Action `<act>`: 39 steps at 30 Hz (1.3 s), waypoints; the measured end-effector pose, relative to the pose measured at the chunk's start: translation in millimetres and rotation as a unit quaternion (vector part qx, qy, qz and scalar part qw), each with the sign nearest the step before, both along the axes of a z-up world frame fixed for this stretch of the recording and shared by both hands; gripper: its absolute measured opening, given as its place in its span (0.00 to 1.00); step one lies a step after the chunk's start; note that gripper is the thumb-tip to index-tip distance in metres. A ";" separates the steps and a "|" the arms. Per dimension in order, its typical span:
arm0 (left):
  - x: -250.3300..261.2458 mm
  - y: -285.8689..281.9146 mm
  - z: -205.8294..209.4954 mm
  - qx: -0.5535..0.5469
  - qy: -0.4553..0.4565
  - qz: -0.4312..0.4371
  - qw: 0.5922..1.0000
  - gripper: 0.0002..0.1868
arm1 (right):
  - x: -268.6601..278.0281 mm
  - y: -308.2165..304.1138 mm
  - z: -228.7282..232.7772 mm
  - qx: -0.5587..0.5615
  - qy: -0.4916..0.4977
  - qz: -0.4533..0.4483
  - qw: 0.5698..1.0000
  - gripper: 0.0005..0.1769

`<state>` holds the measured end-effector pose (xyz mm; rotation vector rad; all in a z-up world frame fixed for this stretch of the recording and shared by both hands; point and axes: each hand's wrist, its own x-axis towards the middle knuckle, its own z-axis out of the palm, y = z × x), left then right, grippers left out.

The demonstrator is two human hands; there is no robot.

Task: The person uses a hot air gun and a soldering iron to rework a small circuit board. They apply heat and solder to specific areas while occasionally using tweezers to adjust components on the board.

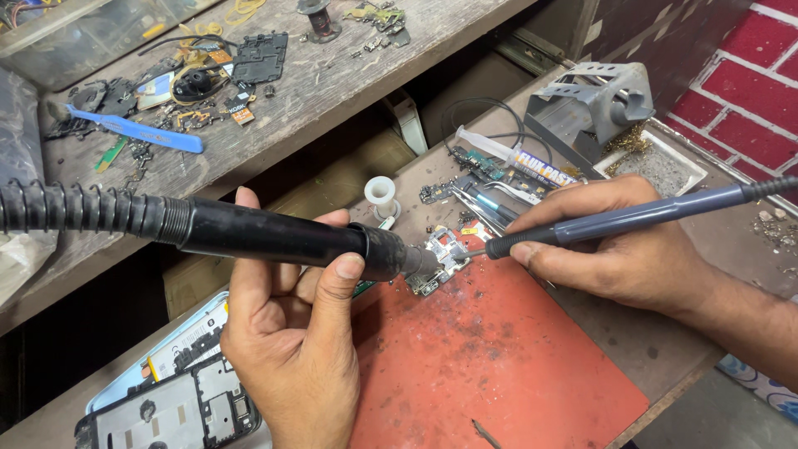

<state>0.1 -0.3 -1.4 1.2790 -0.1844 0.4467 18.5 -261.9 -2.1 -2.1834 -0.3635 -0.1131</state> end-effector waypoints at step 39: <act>13.5 -41.6 29.1 0.029 -0.064 0.013 0.997 0.41 | -19.6 -43.1 10.0 0.160 -0.054 -0.098 0.981 0.13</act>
